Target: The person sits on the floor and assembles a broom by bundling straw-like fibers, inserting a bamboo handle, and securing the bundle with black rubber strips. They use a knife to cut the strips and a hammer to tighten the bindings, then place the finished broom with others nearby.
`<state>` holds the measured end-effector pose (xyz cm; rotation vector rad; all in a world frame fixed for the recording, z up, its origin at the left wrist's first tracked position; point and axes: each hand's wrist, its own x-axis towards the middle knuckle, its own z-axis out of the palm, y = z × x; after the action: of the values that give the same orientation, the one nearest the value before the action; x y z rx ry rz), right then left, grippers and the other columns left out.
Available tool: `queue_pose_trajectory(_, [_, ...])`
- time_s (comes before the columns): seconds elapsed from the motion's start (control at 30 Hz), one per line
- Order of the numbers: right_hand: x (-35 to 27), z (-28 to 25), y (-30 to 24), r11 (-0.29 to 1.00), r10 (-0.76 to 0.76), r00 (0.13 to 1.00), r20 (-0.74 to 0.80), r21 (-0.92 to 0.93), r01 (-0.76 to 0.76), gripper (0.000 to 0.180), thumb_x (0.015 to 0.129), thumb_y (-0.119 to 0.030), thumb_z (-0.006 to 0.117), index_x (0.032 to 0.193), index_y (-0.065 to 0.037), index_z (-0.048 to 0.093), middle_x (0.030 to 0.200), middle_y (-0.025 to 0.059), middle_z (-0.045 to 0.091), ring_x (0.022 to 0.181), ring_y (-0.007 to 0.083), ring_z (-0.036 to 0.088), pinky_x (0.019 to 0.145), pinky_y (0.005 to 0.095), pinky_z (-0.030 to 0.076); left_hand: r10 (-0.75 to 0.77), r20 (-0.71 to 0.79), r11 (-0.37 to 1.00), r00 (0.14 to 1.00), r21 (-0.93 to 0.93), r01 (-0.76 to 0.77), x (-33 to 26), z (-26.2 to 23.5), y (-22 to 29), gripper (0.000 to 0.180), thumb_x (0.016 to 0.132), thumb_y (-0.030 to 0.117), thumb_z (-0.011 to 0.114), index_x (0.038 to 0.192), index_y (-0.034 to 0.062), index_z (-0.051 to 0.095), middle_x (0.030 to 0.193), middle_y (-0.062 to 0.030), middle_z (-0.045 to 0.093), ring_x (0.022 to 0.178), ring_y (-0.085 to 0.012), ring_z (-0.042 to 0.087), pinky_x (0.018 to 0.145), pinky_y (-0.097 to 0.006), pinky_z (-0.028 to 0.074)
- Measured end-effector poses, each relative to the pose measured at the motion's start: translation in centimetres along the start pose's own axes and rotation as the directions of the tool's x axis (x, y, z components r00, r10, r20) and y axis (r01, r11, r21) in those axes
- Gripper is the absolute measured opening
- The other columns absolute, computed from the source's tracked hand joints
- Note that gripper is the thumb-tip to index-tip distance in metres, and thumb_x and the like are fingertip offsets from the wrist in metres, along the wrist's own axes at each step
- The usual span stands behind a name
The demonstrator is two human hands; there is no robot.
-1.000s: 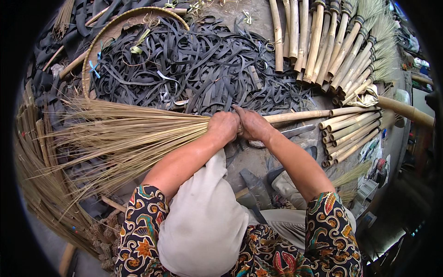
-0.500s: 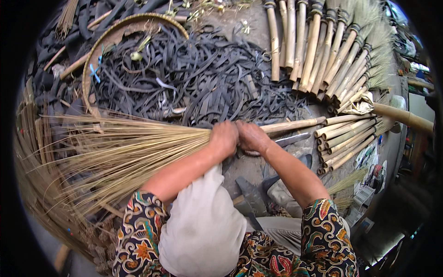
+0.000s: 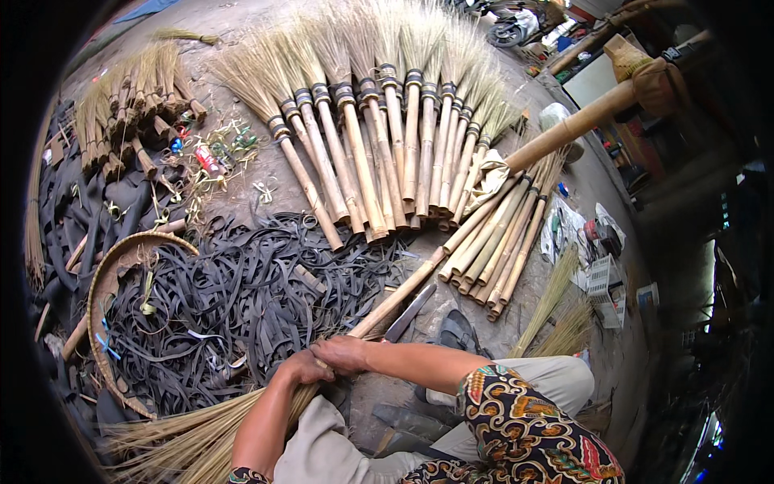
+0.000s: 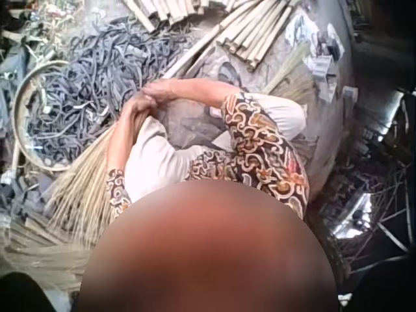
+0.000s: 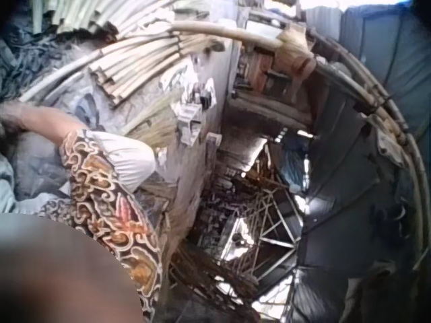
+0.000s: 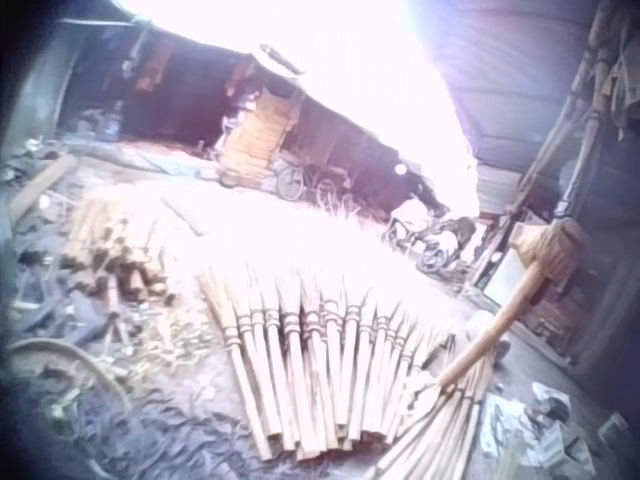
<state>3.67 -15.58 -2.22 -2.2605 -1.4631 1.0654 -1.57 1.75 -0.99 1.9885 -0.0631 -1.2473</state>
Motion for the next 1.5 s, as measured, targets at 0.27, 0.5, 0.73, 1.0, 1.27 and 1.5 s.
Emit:
queue_pose_trajectory(0.27, [0.2, -3.0, -1.0, 0.998, 0.053, 0.998, 0.036, -0.022, -0.052, 0.086, 0.078, -0.014, 0.078, 0.150, 0.010, 0.038, 0.138, 0.0293, 0.060, 0.116, 0.0420, 0.068, 0.097, 0.0497, 0.057, -0.202, -0.242, 0.922, 0.949, 0.279, 0.268, -0.1, -0.5, 0.8, 0.054, 0.075, 0.037, 0.079, 0.115, 0.0003, 0.076, 0.121, -0.0239, 0.074, 0.116, -0.0364, 0.071, 0.098, -0.046, 0.058])
queue_pose_trajectory(0.5, [-0.5, 0.1, -0.9, 0.993, 0.122, 0.990, -0.064, 0.005, -0.122, 0.040, 0.082, -0.017, 0.073, 0.118, -0.004, 0.064, 0.107, 0.0194, 0.074, 0.099, 0.0398, 0.074, 0.087, 0.0481, 0.059, 0.109, -0.037, 0.991, 0.993, 0.081, -0.106, 1.7, 0.1, -2.1, 0.064, 0.064, 0.042, 0.087, 0.117, 0.0075, 0.078, 0.114, -0.0207, 0.077, 0.102, -0.0360, 0.073, 0.086, -0.047, 0.057])
queue_pose_trajectory(0.73, [1.1, -1.1, -0.5, 0.993, 0.114, 0.993, -0.004, -0.008, -0.114, 0.044, 0.077, -0.018, 0.082, 0.109, -0.001, 0.057, 0.096, 0.0241, 0.073, 0.092, 0.0451, 0.073, 0.082, 0.0528, 0.059, 0.128, -0.528, 0.891, 0.840, 0.434, 0.136, -8.5, 0.6, -2.1, 0.092, 0.051, 0.057, 0.097, 0.113, -0.0027, 0.063, 0.124, -0.0207, 0.060, 0.123, -0.0363, 0.057, 0.097, -0.046, 0.054])
queue_pose_trajectory(1.0, [1.1, -0.5, 0.6, 0.996, 0.090, 0.995, -0.030, -0.027, -0.091, 0.056, 0.073, -0.026, 0.090, 0.112, -0.005, 0.057, 0.099, 0.0230, 0.073, 0.095, 0.0438, 0.073, 0.080, 0.0523, 0.059, -0.015, -0.453, 0.880, 0.891, 0.417, 0.227, -6.4, -1.1, -2.1, 0.095, 0.056, 0.061, 0.096, 0.121, -0.0029, 0.066, 0.124, -0.0220, 0.063, 0.122, -0.0390, 0.059, 0.103, -0.048, 0.052])
queue_pose_trajectory(1.27, [1.8, -2.4, -0.1, 0.980, 0.151, 0.987, -0.051, 0.140, -0.143, 0.074, 0.072, -0.022, 0.088, 0.131, 0.003, 0.051, 0.131, 0.0325, 0.062, 0.122, 0.0504, 0.060, 0.098, 0.0515, 0.053, -0.071, -0.484, 0.972, 0.872, 0.162, 0.169, 0.3, 1.3, 0.9, 0.027, 0.082, 0.018, 0.076, 0.106, 0.0051, 0.080, 0.113, -0.0173, 0.079, 0.104, -0.0295, 0.078, 0.090, -0.043, 0.060])
queue_pose_trajectory(1.5, [0.0, 0.6, 0.0, 0.986, 0.162, 0.986, -0.041, -0.035, -0.164, 0.077, 0.072, -0.016, 0.085, 0.140, 0.000, 0.051, 0.124, 0.0237, 0.067, 0.118, 0.0429, 0.064, 0.098, 0.0530, 0.052, -0.108, -0.252, 0.985, 0.962, 0.103, 0.138, -1.3, -0.2, 0.7, 0.040, 0.071, 0.023, 0.085, 0.108, 0.0079, 0.081, 0.114, -0.0133, 0.079, 0.114, -0.0289, 0.075, 0.100, -0.041, 0.055])
